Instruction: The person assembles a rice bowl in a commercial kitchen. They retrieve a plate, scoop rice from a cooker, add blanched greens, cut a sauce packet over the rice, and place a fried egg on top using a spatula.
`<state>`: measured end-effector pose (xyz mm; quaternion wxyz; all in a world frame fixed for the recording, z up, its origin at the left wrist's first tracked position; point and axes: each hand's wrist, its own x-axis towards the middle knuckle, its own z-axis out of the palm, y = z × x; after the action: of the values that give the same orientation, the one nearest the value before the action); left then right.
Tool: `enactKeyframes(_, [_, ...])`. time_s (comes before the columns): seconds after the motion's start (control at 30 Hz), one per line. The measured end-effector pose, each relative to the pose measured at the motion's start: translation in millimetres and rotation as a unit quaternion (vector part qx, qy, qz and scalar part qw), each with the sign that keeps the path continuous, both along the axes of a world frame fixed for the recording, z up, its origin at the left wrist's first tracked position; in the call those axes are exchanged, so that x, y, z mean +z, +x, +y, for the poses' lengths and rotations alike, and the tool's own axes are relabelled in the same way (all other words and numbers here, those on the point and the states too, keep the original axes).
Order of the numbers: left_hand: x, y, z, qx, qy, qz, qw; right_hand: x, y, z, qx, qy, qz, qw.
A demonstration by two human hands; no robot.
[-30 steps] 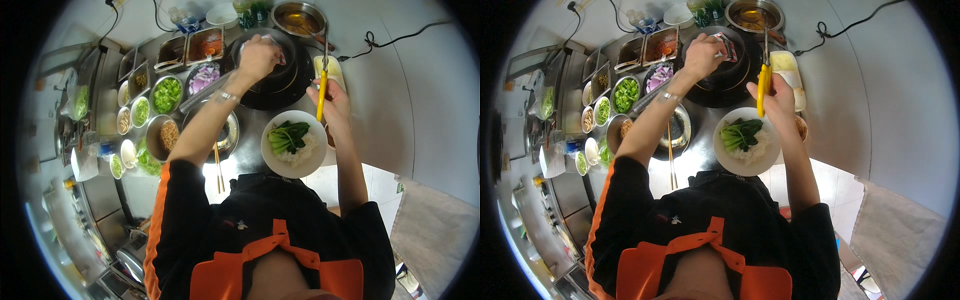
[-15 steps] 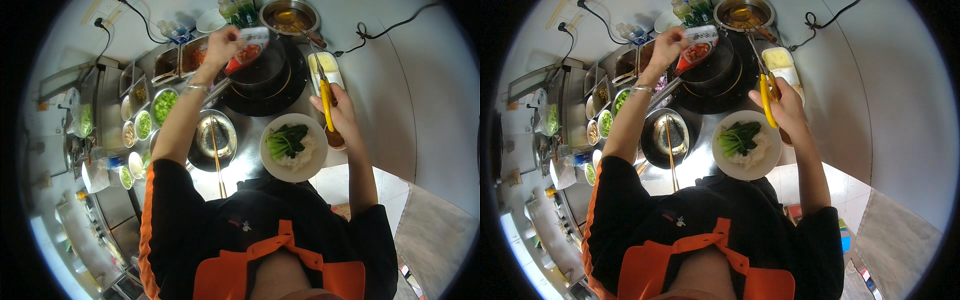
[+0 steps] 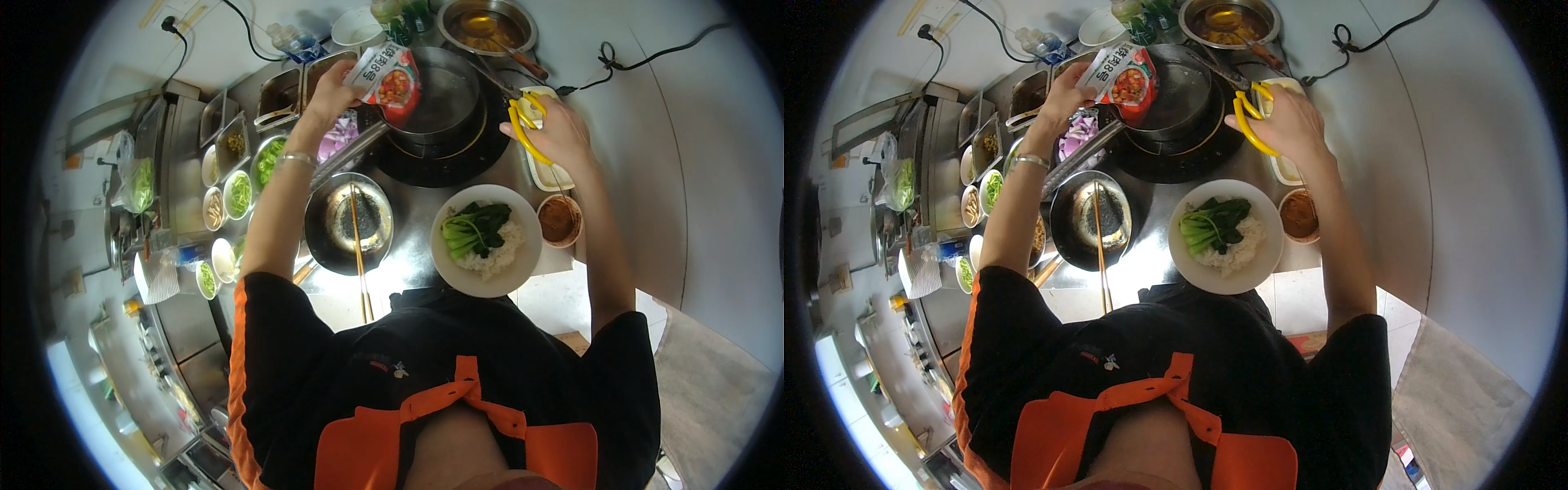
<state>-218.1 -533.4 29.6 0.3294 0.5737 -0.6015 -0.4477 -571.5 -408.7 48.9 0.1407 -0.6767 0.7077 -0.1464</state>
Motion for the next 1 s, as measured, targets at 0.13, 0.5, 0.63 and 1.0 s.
enactKeyframes(0.13, [13.5, -10.0, -45.0, -0.087, 0.099, -0.142, 0.981, -0.7, -3.6, -28.3, 0.052, -0.009, 0.061, 0.997])
enactKeyframes(0.5, [-6.3, -63.7, -110.5, -0.129, -0.13, -0.379, 0.907, 9.1, 7.5, -73.4, 0.116, -0.001, 0.151, 0.982])
enactKeyframes(0.63, [9.7, -59.3, -87.1, -0.251, -0.112, -0.216, 0.937, 10.5, 4.0, -75.5, 0.153, -0.052, 0.192, 0.968])
enactKeyframes(1.0, [24.3, -69.1, -25.6, -0.329, -0.219, -0.159, 0.905, 12.7, 37.5, -80.0, 0.264, -0.015, 0.183, 0.947])
